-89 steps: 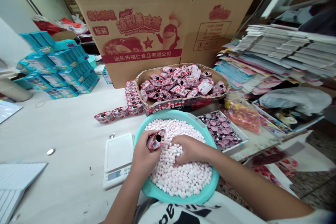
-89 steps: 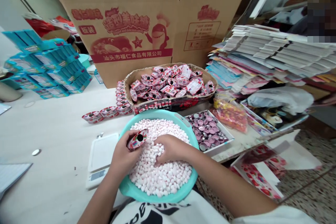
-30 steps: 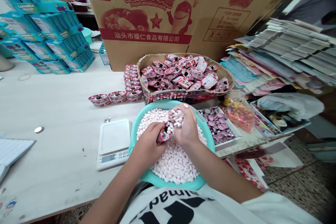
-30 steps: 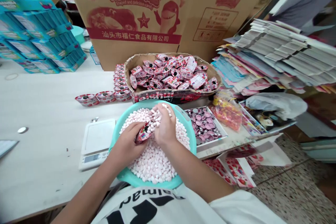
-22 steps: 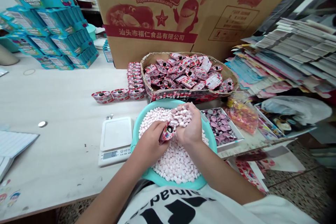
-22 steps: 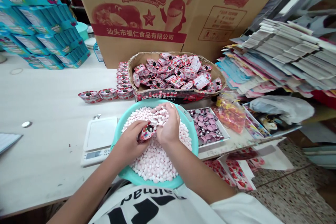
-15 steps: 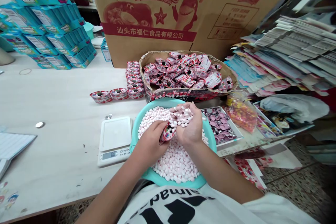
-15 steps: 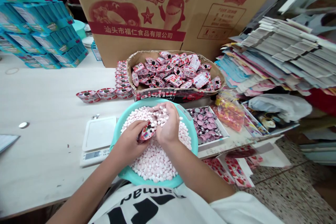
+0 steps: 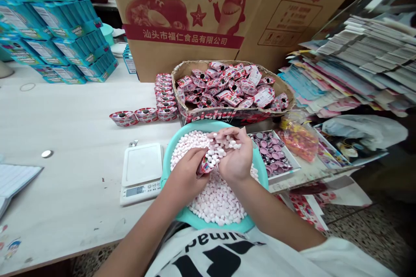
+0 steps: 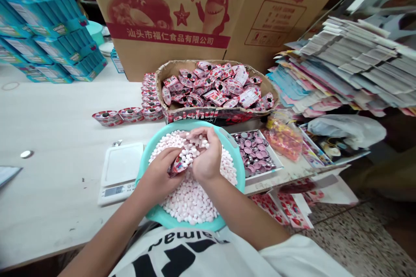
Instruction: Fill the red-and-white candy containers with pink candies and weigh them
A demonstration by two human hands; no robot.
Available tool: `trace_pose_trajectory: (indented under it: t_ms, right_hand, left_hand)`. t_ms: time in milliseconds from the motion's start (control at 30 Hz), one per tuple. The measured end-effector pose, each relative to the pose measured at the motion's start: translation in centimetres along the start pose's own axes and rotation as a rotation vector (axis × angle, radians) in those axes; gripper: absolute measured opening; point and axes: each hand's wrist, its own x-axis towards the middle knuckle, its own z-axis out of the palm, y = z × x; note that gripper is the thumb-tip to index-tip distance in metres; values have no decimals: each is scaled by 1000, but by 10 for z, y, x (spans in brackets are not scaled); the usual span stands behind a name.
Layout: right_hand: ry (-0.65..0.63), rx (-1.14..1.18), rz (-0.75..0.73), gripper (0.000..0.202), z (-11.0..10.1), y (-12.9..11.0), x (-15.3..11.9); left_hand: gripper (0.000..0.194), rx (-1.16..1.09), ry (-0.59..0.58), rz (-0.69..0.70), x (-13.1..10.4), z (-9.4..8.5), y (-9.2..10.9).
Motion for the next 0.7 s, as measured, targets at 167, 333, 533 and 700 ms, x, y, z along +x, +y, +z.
trace_pose_trajectory:
  t_ms: [167,333,533,700]
  right_hand:
    - [-55,-8,-47,37,-2,1,-1]
    - [-160,-85,-48,43,-6,0,-6]
    - [-227,-149,-63,46,-6,-6,-13]
    - [-265,-262,-162,45,-11,-11,-21]
  left_hand:
    - [44,26,1,-1,0,-1,1]
    - [46,21,-3,-11,-1,0,-1]
    - [48,58,32,18,-3,2,-1]
    - [53,114,17,61,-4,5,-1]
